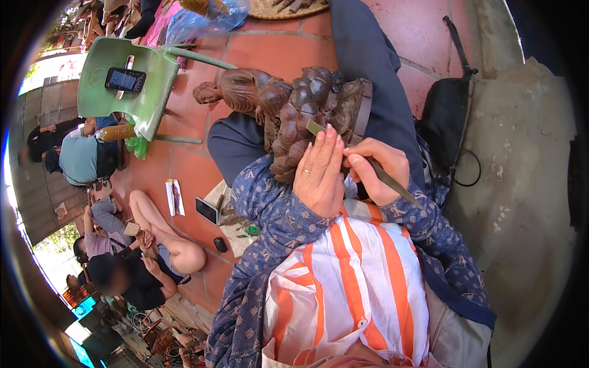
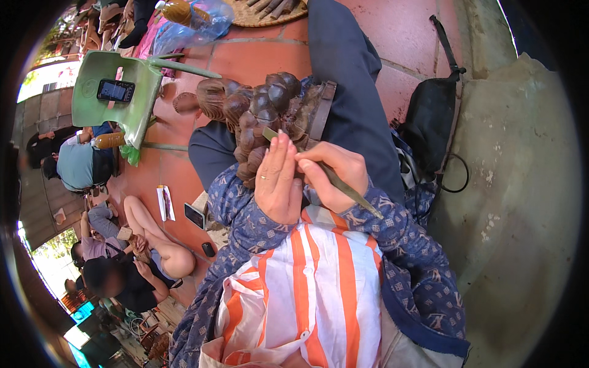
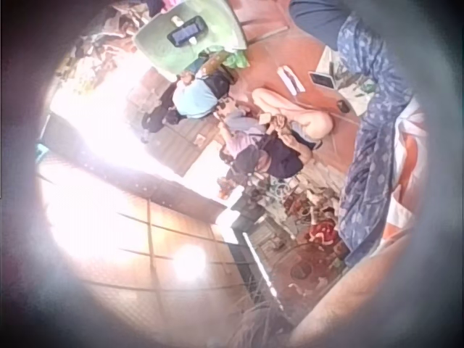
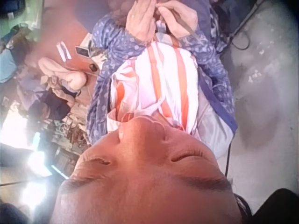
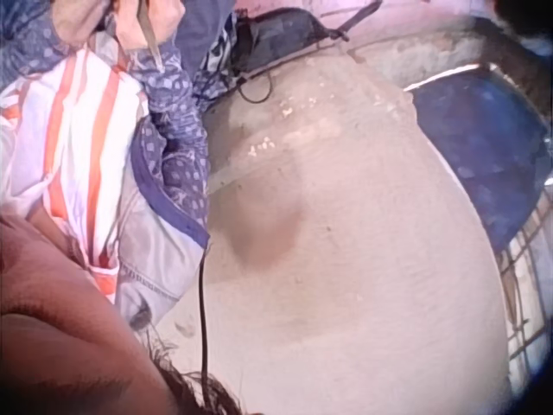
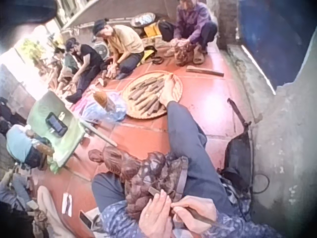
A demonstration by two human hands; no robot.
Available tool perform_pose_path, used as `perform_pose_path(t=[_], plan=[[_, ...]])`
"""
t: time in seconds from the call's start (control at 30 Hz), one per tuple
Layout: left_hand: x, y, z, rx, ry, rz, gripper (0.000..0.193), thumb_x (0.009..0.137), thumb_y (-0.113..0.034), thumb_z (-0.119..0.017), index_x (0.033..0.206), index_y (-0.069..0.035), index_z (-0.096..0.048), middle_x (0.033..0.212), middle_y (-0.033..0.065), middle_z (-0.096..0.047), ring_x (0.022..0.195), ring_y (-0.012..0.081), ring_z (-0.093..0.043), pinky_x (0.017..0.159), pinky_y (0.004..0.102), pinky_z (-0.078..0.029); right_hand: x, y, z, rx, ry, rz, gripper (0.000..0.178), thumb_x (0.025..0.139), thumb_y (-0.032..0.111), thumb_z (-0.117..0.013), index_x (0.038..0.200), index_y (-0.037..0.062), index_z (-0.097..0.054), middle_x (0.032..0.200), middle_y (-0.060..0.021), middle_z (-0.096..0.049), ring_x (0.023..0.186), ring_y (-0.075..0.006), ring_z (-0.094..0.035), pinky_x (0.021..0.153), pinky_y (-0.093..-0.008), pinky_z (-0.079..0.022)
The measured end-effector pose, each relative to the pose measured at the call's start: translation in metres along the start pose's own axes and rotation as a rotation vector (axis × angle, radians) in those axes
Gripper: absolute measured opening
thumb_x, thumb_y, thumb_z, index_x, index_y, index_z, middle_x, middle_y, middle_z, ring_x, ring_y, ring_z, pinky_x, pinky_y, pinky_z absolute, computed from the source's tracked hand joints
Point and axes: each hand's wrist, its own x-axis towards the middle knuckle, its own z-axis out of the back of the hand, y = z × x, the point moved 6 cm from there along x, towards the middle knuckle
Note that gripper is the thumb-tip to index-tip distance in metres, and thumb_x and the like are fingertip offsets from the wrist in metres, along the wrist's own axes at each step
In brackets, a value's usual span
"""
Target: The person carves a dark wooden figurine using a small metal file, holding the object with the left hand and filing with the right. The person rotates the figurine to work on different surfaces and continues filing throughout the clip.
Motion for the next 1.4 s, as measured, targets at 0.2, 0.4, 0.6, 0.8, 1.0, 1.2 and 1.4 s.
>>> perform_pose_path(t=[0.2, 0.4, 0.6, 0.8, 1.0, 1.2, 1.4], plan=[[-0.003, 0.0, -0.007, -0.154, 0.074, 0.005, 0.06, 0.077, 0.003, -0.054, 0.137, 0.008, -0.046, 0.144, 0.025, -0.044, 0.135, 0.0377, -0.042, 0.109, 0.0455, -0.036, -0.009, -0.006, 0.005, 0.003, -0.008, -0.11, 0.008, 0.087, -0.002, -0.06, 0.091, -0.0051, -0.066, 0.078, -0.0115, -0.066, 0.059, -0.0148, -0.065, 0.055, -0.0256, -0.05], [-0.002, 0.006, -0.001, -0.121, -0.096, -0.001, 0.059, 0.076, 0.004, -0.056, 0.135, 0.009, -0.048, 0.143, 0.0256, -0.044, 0.135, 0.0387, -0.042, 0.108, 0.0466, -0.036, 0.001, 0.005, -0.006, 0.023, -0.007, 0.049, 0.009, 0.086, -0.003, -0.059, 0.091, -0.0055, -0.066, 0.076, -0.0114, -0.066, 0.06, -0.0144, -0.065, 0.055, -0.0256, -0.05], [-0.006, -0.001, -0.013, -0.199, 0.056, 0.011, 0.063, 0.077, 0.002, -0.056, 0.138, 0.009, -0.042, 0.145, 0.0271, -0.041, 0.136, 0.04, -0.04, 0.11, 0.0475, -0.034, -0.014, -0.005, 0.005, -0.027, -0.012, -0.122, 0.01, 0.088, -0.002, -0.059, 0.092, -0.0061, -0.066, 0.078, -0.0112, -0.067, 0.06, -0.0135, -0.065, 0.055, -0.0247, -0.05], [-0.003, 0.004, -0.002, -0.17, -0.077, -0.046, 0.065, 0.077, 0.003, -0.057, 0.138, 0.013, -0.04, 0.146, 0.0306, -0.037, 0.138, 0.0419, -0.036, 0.112, 0.0476, -0.031, -0.007, 0.0, -0.002, 0.024, -0.003, -0.019, 0.01, 0.087, -0.001, -0.059, 0.092, -0.0058, -0.066, 0.078, -0.0118, -0.066, 0.061, -0.0159, -0.066, 0.056, -0.0256, -0.05], [-0.004, 0.001, -0.012, -0.225, 0.057, -0.009, 0.066, 0.075, 0.004, -0.059, 0.138, 0.012, -0.04, 0.146, 0.0296, -0.037, 0.136, 0.0413, -0.039, 0.112, 0.0462, -0.032, -0.016, -0.007, 0.005, -0.093, -0.019, -0.067, 0.009, 0.086, -0.001, -0.059, 0.09, -0.0047, -0.067, 0.075, -0.0116, -0.066, 0.064, -0.0188, -0.067, 0.057, -0.0271, -0.051], [-0.008, 0.003, -0.006, -0.194, -0.089, -0.015, 0.062, 0.075, 0.005, -0.055, 0.136, 0.013, -0.043, 0.143, 0.0303, -0.042, 0.135, 0.0432, -0.04, 0.111, 0.0464, -0.033, -0.009, 0.002, -0.005, -0.065, -0.031, 0.085, 0.008, 0.084, -0.004, -0.062, 0.09, -0.0046, -0.067, 0.075, -0.0133, -0.065, 0.06, -0.0198, -0.064, 0.055, -0.0277, -0.049], [-0.009, -0.002, -0.006, -0.198, -0.001, -0.014, 0.066, 0.075, 0.0, -0.061, 0.137, 0.014, -0.041, 0.143, 0.034, -0.039, 0.135, 0.044, -0.04, 0.112, 0.0449, -0.033, -0.015, 0.0, -0.001, -0.028, -0.024, -0.029, 0.007, 0.083, -0.004, -0.062, 0.089, -0.0042, -0.067, 0.075, -0.013, -0.065, 0.06, -0.0195, -0.064, 0.055, -0.0275, -0.049]])
